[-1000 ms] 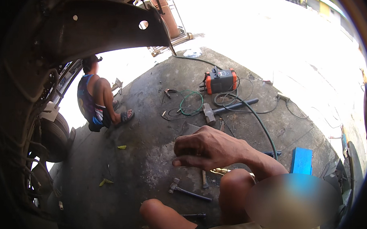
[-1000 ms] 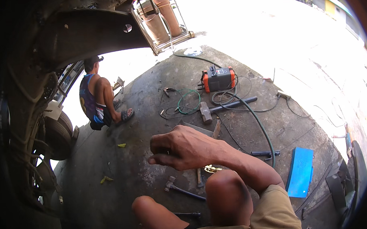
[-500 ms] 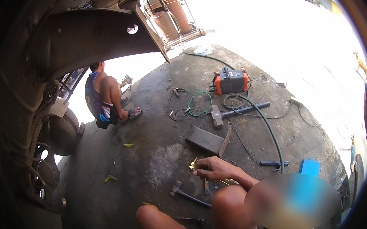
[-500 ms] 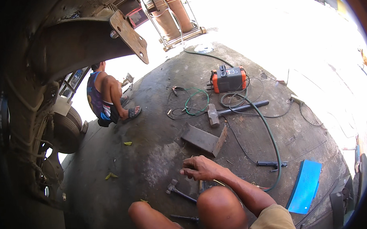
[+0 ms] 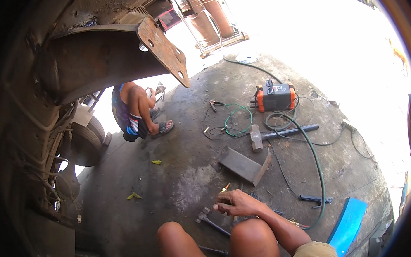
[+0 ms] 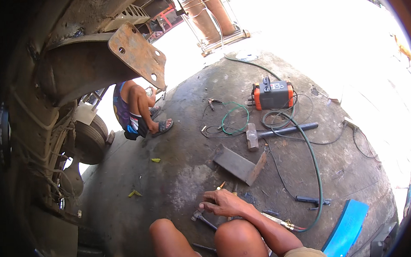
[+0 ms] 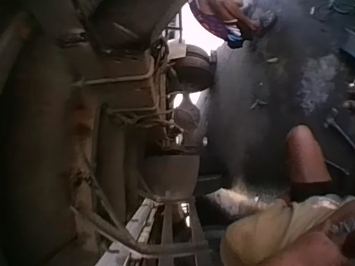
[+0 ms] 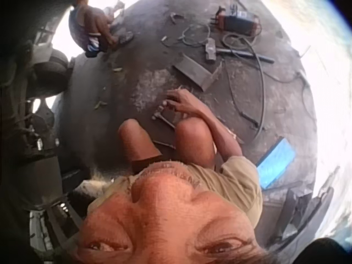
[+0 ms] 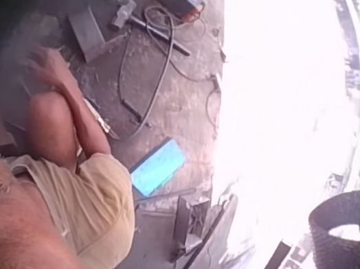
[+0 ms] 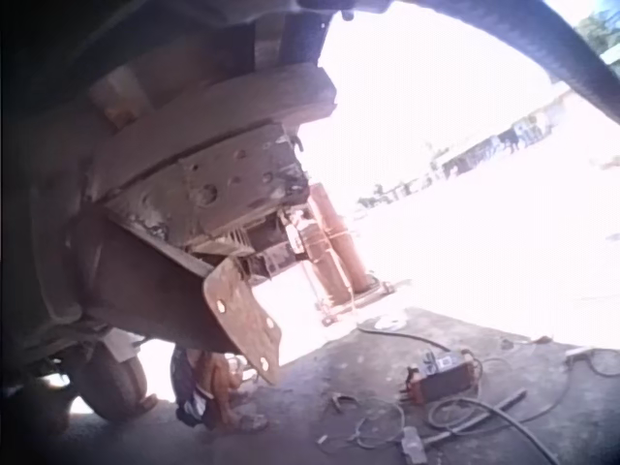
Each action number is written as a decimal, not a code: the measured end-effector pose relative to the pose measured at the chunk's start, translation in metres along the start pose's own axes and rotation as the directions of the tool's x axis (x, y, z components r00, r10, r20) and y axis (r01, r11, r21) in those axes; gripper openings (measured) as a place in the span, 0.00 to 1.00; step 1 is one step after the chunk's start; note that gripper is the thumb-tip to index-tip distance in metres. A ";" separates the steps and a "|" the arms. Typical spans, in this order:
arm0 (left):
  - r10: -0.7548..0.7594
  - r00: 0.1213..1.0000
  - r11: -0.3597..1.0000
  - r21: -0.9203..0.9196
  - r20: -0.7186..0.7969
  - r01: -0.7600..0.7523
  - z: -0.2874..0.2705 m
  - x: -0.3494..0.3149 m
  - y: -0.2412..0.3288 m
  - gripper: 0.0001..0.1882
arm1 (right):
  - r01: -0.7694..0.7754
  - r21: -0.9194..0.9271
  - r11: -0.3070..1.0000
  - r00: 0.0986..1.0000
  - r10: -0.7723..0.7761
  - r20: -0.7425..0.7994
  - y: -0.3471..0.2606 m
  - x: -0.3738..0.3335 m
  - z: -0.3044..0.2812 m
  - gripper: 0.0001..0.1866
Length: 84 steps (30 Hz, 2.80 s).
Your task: The person uses a welding torch to heat and weld a metal plate on the ground. They ignite the torch, apply the flame to the metal, and adjust the torch position as needed.
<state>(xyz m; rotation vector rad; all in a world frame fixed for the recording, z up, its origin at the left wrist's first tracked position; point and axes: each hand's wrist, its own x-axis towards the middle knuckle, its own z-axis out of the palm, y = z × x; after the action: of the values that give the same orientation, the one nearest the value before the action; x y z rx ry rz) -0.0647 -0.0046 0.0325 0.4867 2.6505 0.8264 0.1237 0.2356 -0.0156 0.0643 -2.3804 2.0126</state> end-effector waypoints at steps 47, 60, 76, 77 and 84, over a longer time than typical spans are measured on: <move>-0.062 0.997 0.997 0.044 -0.049 0.064 0.012 -0.023 0.012 0.23 | -0.560 -0.585 0.586 0.824 0.318 -0.470 0.219 -0.172 0.062 0.25; -0.080 0.995 0.995 0.050 -0.054 0.083 0.014 -0.033 0.010 0.23 | -0.550 -0.519 0.655 0.823 0.318 -0.471 0.219 -0.154 0.064 0.17; -0.058 0.998 0.998 -0.006 -0.029 0.058 0.016 -0.039 -0.006 0.23 | -0.618 -0.494 0.611 0.782 0.413 -0.467 0.234 -0.137 0.067 0.21; -0.054 0.998 0.998 -0.009 -0.024 0.054 0.015 -0.039 -0.008 0.23 | -0.624 -0.486 0.613 0.778 0.422 -0.466 0.231 -0.137 0.066 0.22; -0.058 0.998 0.998 -0.021 0.007 0.058 0.006 -0.046 -0.031 0.23 | -0.639 -0.465 0.612 0.765 0.442 -0.469 0.227 -0.134 0.068 0.24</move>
<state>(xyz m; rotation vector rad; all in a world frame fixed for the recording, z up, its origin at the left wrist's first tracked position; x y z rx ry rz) -0.0286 -0.0442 0.0188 0.4044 2.6341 0.8328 0.2474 0.2080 -0.2561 -1.0448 -2.8914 1.0971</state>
